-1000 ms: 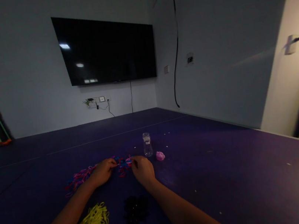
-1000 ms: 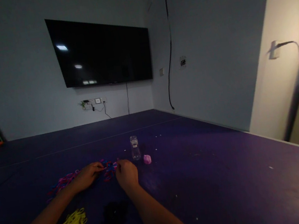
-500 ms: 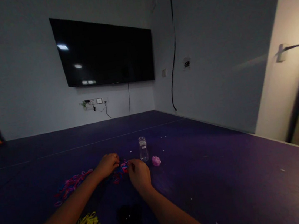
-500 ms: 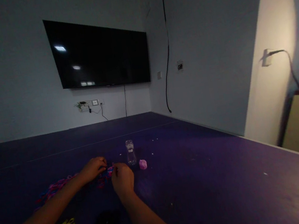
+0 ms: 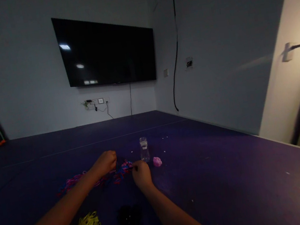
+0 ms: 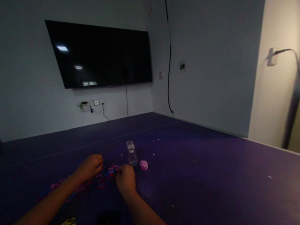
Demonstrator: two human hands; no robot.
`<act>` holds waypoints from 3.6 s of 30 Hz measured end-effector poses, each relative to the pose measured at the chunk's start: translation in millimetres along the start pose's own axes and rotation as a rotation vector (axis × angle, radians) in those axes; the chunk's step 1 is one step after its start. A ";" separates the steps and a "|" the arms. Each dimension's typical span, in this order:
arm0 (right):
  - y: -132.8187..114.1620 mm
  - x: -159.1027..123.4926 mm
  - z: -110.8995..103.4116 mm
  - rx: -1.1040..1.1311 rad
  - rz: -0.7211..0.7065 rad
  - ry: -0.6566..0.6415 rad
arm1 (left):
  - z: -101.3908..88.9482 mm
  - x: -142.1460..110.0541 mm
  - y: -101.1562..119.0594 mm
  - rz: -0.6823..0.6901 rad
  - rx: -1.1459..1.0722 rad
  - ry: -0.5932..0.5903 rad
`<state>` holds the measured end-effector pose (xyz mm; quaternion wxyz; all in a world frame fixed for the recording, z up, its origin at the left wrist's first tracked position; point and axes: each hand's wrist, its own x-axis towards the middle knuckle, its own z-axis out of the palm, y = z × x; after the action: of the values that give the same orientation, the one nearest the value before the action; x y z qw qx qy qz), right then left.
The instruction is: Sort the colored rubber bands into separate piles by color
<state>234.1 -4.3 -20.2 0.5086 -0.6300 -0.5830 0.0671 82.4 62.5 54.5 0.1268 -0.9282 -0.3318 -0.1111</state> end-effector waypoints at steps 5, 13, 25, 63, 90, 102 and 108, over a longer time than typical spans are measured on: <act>7.9 3.0 4.7 -0.056 -0.086 -0.044 | -29.0 -34.8 33.0 -0.076 -0.365 0.081; 15.9 7.9 4.4 -0.143 -0.123 -0.119 | -22.9 -95.8 113.6 -0.072 -0.428 0.089; 10.4 15.4 -5.1 -0.228 -0.169 -0.164 | -14.5 -133.5 129.9 0.054 -0.352 0.456; 17.7 21.1 -17.1 -0.053 -0.341 -0.344 | -31.9 -142.4 145.0 0.322 -0.344 0.213; 17.0 18.4 -17.9 0.091 -0.224 -0.255 | -23.7 -143.4 143.9 0.330 -0.367 0.228; 16.1 17.1 -20.1 -0.135 -0.196 -0.295 | -24.5 -144.0 142.0 0.339 -0.367 0.198; 12.6 17.0 -22.8 -0.095 -0.221 -0.246 | -25.6 -144.0 142.8 0.327 -0.377 0.195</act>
<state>263.3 -1.0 -9.9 0.4072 -0.5724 -0.7092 0.0595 62.5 -136.9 13.8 -0.0005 -0.9616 -0.1370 -0.2379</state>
